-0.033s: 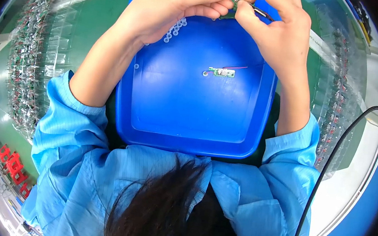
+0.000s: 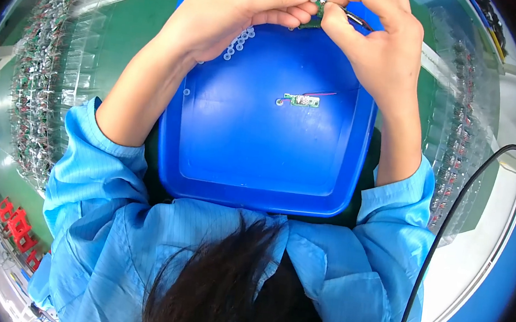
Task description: The person assembles small printed circuit boards by hand, attaching wires and white plastic rings to them.
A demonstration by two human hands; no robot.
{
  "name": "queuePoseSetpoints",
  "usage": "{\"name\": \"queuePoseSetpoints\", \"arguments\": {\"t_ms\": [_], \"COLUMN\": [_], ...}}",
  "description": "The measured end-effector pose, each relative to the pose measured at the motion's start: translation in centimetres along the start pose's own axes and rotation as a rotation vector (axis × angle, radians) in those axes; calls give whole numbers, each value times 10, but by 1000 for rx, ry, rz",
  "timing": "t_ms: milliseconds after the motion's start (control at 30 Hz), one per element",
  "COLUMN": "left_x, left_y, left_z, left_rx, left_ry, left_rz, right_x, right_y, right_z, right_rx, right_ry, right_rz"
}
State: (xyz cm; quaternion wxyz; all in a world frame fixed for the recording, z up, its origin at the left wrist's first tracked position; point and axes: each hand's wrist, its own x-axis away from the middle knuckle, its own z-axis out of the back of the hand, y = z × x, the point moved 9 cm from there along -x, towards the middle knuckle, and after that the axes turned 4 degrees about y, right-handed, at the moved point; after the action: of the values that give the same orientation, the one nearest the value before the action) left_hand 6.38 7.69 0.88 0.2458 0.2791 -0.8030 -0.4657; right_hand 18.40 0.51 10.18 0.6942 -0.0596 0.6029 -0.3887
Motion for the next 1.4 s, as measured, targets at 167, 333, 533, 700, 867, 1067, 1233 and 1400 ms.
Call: {"name": "queuePoseSetpoints", "arguments": {"t_ms": [167,333,533,700,867,1067,1233,1400], "left_x": [2,7,7,1,8,7,2,6], "left_y": [1,4,-2,-5,8,3,-7,-10], "left_z": [-3,-3,-6,5,-15,-6,1,0], "left_rx": [0,-10,-24,-99,-138,11,-26,88], "left_ry": [32,28,106,157,162,110,137,53], "left_rz": [-22,-41,-80,-159,-197,-187,-104,23], "right_x": [4,-11,15,8,8,1,10,15], "right_y": [0,-22,-15,-33,-5,-16,2,15], "right_z": [7,-2,8,13,10,2,6,-1], "right_rx": [-364,398,15,17,-283,485,492,49], "right_ry": [142,-160,317,304,203,-150,-123,-31], "right_rz": [49,-111,372,380,102,-79,-166,-714]}}
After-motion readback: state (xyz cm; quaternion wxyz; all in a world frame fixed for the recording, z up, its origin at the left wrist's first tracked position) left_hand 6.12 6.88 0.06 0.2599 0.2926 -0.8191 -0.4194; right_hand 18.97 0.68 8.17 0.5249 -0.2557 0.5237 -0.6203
